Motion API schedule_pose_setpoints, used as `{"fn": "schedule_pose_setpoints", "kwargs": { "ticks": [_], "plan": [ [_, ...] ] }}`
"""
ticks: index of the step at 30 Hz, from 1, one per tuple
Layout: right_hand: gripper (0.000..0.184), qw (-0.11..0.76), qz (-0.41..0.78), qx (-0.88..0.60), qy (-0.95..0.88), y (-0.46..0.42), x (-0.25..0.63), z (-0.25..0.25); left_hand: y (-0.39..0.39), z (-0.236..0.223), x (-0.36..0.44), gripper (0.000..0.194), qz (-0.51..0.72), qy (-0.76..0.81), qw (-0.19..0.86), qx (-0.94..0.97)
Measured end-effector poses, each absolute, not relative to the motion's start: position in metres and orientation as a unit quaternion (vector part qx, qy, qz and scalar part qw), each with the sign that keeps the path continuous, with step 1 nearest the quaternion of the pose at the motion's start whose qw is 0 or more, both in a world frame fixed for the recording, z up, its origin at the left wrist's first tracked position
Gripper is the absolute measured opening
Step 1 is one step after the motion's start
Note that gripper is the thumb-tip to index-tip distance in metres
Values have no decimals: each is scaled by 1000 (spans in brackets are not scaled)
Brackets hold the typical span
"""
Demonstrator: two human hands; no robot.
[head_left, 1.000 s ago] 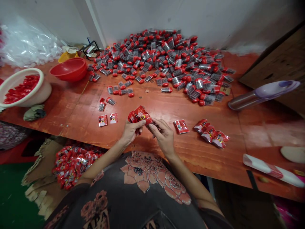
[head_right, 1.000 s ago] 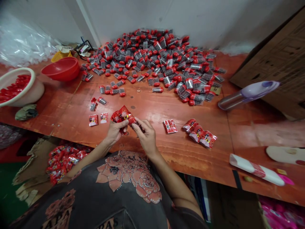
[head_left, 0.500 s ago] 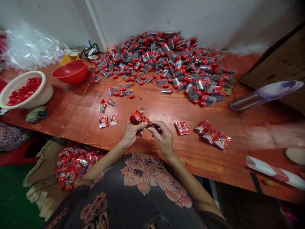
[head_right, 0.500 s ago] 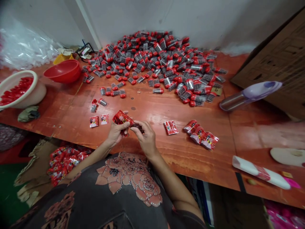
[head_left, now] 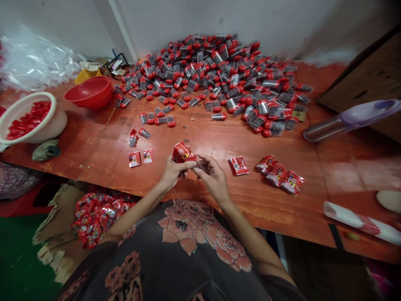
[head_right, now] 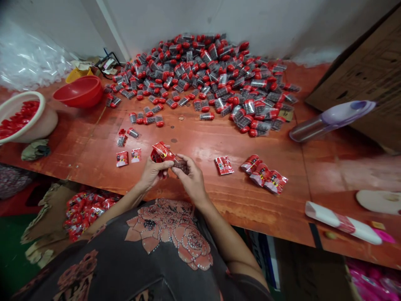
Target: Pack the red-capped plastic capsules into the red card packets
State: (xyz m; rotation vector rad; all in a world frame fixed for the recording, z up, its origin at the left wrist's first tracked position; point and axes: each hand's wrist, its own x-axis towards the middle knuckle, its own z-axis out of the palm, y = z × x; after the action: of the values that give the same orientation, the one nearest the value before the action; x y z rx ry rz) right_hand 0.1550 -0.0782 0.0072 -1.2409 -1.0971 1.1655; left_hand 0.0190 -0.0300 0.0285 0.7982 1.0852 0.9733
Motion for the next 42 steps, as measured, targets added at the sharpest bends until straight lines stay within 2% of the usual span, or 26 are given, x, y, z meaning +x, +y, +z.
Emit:
{"fn": "schedule_pose_setpoints", "kwargs": {
  "ticks": [2,4,11,19,27,34,37,42],
  "plan": [
    [38,542,547,-499,-397,-77,154,8,-31,25,19,34,419,479,685,355],
    [36,553,556,-496,-372,-76,152,6,-31,22,18,33,426,477,687,344],
    [29,555,415,-556,-458,-84,147,-9,-34,21,19,39,494,510,644,283],
    [33,570,453,-544,-417,-92,134,-16,-46,18,25,46,553,516,590,283],
    [28,562,422,-539,-465,-89,140,-9,-44,24,20,49,514,508,624,297],
    [28,571,541,-498,-365,-84,139,-3,-39,27,14,38,430,464,688,356],
    [27,570,564,-489,-343,-81,147,0,-36,27,10,33,436,462,686,355],
    [44,552,563,-473,-393,-81,154,-3,-34,21,13,37,465,510,645,329]
  ]
}}
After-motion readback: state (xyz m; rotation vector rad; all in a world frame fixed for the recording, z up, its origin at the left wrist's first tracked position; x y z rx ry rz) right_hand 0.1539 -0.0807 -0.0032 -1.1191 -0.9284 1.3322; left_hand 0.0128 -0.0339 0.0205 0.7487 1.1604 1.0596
